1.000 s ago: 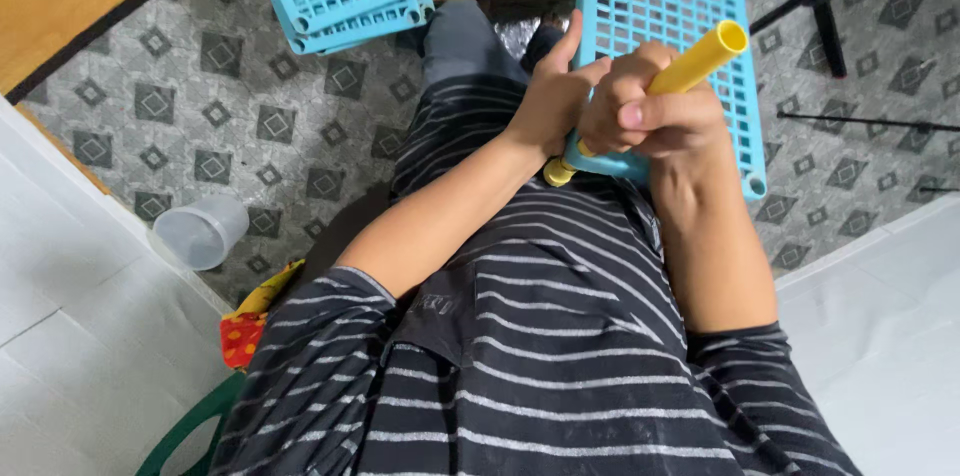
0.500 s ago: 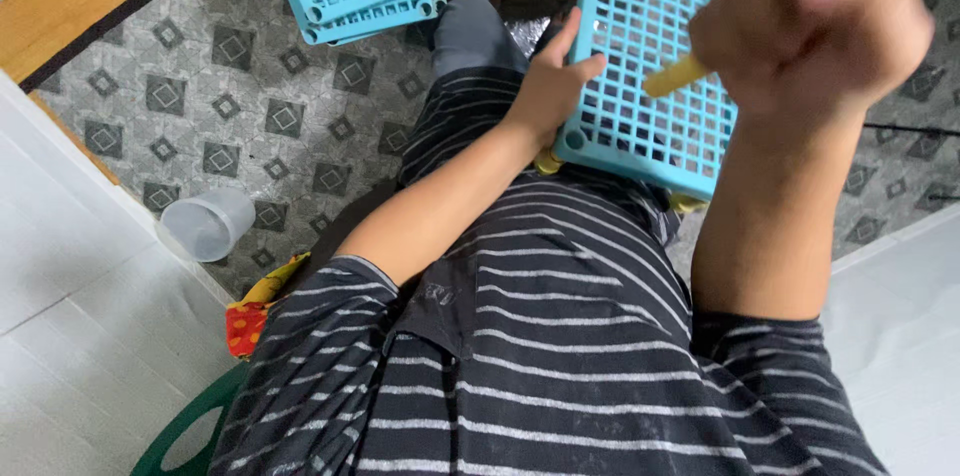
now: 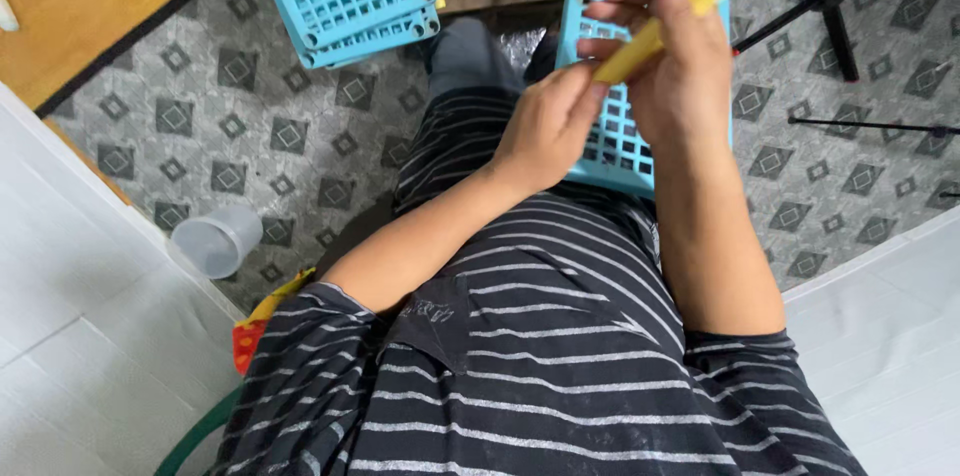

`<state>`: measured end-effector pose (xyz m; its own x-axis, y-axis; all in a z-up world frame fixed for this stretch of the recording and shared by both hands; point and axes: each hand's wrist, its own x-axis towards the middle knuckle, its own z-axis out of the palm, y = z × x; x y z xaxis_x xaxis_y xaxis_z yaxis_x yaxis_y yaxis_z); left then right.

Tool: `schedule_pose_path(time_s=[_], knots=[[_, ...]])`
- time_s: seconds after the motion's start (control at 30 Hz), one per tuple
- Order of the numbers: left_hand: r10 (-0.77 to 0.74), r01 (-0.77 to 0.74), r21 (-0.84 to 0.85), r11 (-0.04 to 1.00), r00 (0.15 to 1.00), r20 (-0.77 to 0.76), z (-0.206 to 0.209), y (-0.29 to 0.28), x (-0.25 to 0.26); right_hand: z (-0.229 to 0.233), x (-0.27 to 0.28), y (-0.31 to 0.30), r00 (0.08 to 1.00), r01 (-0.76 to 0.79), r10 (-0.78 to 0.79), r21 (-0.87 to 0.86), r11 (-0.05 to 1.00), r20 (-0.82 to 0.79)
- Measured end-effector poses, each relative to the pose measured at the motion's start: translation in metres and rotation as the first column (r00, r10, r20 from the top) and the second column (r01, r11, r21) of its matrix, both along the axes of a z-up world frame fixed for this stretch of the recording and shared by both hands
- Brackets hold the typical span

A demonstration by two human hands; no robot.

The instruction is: The person assembles a plastic rack by inserting yellow cylindrical legs into the holes of light blue plastic grid panels. They handle the panels and legs by hand, repeatedly inserting and adjusting the legs to fit the panels together.

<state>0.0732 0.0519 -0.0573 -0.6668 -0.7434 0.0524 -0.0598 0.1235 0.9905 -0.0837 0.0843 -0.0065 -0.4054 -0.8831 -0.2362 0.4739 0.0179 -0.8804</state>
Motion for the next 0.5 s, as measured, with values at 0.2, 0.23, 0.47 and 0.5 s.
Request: schedule_pose_path(time_s=[0.2,0.23,0.47,0.5], knots=[[0.362,-0.315,0.584,0.748,0.931,0.038,-0.114,-0.053,-0.007,0.005,-0.024,0.018,0.867,0.015,0.013,0.053,0.998,-0.498],[0.359,-0.405,0.386,0.829,0.914,0.189,-0.140,-0.070,-0.009,0.002,-0.033,0.027,0.861,0.052,0.004,0.097,0.994,-0.509],[0.311,-0.503,0.217,0.837,0.762,0.568,-0.241,-0.139,-0.040,-0.023,-0.078,0.115,0.545,0.374,0.074,0.322,0.870,-0.835],[0.318,-0.511,0.138,0.849,0.700,0.639,-0.246,-0.149,-0.049,-0.028,-0.084,0.126,0.520,0.410,0.096,0.346,0.844,-0.849]])
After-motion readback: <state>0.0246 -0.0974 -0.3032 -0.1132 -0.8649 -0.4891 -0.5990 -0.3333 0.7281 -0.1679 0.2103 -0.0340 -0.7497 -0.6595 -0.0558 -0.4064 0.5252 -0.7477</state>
